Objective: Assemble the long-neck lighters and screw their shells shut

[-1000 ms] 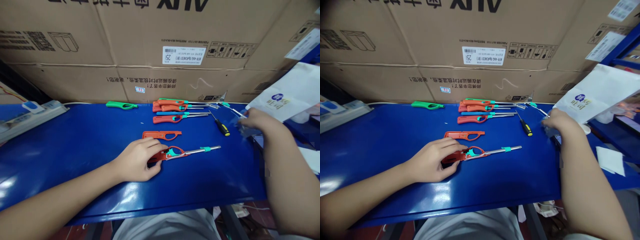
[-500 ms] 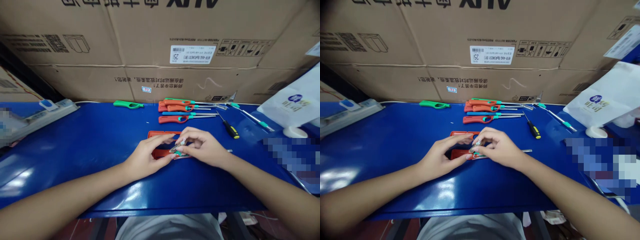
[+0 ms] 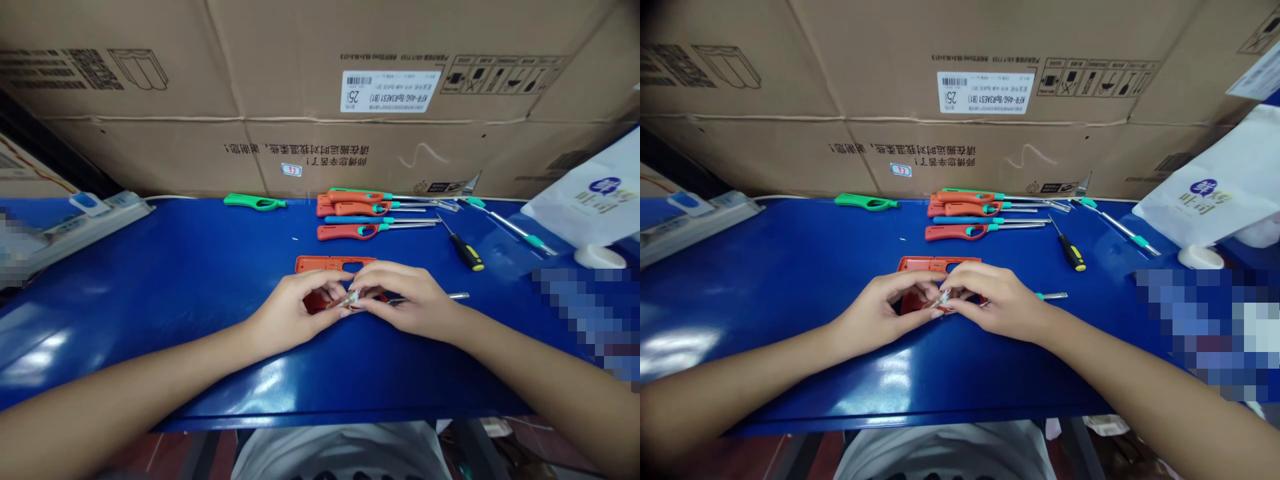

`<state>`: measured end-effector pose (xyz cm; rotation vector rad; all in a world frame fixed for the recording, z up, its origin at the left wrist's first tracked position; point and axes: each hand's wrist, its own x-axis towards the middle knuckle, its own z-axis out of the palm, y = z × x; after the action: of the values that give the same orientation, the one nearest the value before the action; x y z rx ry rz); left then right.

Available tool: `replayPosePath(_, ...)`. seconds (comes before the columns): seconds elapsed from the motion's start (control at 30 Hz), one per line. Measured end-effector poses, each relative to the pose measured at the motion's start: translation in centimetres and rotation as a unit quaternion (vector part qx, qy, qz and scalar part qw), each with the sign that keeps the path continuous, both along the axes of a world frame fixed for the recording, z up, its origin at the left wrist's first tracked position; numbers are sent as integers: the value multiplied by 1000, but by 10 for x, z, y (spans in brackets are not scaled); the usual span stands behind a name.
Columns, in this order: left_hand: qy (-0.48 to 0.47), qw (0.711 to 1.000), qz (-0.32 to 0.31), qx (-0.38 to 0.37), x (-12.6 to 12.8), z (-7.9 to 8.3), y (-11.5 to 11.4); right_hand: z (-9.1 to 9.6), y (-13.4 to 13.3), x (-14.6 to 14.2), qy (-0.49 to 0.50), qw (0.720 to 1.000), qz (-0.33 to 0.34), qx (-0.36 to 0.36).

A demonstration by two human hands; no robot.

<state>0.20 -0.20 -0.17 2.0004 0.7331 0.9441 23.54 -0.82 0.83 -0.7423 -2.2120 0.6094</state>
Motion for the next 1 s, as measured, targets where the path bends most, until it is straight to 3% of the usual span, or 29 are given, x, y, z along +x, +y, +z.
replayPosePath(0.3, 18, 1000, -5, -9, 0, 6, 0, 4, 0, 3, -36, 999, 27, 9)
replayPosePath(0.47, 38, 999, 21, 18, -3, 6, 2, 11, 1, 8, -68, 997, -15, -20)
replayPosePath(0.6, 35, 998, 57, 11, -4, 8, 3, 17, 0, 11, -140, 989, -6, -56)
replayPosePath(0.8, 19, 996, 72, -41, -3, 7, 2, 11, -4, 7, -243, 969, 30, -35)
replayPosePath(1.0, 40, 997, 56, -40, -3, 8, 1, 16, -2, 6, -132, 976, -4, -175)
